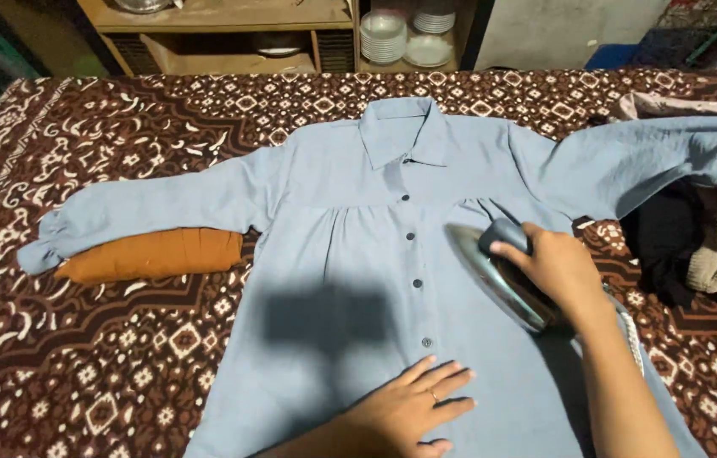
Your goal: Ironing a blue long-sleeved shirt on a bed
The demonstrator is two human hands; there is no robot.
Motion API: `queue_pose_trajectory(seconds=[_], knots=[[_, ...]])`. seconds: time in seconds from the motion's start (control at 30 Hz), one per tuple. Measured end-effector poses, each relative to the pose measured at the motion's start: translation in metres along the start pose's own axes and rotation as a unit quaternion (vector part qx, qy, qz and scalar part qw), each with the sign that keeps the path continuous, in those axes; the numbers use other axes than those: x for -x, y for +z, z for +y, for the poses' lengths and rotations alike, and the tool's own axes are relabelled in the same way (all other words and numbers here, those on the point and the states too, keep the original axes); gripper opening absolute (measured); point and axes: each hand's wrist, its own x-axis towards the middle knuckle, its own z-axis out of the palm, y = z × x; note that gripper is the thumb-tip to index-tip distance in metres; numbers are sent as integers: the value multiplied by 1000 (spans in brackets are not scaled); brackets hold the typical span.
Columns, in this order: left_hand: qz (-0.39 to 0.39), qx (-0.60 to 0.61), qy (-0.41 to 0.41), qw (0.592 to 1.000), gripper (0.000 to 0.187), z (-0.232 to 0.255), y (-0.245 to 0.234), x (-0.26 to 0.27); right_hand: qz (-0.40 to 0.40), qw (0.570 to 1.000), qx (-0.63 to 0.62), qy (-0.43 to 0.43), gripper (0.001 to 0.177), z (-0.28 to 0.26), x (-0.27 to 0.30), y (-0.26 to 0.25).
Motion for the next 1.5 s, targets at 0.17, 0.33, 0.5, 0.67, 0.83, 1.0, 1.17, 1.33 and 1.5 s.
queue_pose_trajectory(seconds=[0.17,0.33,0.5,0.67,0.83,1.0,1.17,1.33,1.5], knots=[[-7,-30,-8,999,67,0,-1,-2,-167,980,-84,-61,41,-1,4,-21],[-4,-17,2,1000,70,-6,6,-5,68,997,23,22,67,-3,-7,17],[19,-43,14,999,67,-6,6,-6,-67,994,-32,-74,47,12,-3,-15],[12,-24,-1,1000,64,3,-3,-6,-150,976,-66,-145,16,16,-5,-17],[29,-40,4,999,66,-3,2,-5,91,993,73,-13,30,15,-19,36],[0,-22,-10,1000,66,-2,-1,-6,-41,992,15,-117,17,28,-17,5],[8,-6,2,1000,65,-1,-3,-5,-140,977,-55,-153,11,34,-16,0],[22,-32,17,999,69,-12,11,-7,-9,997,22,-70,30,21,-13,12],[10,-25,7,1000,71,-8,7,-9,-190,965,-22,-180,20,38,-10,-9]])
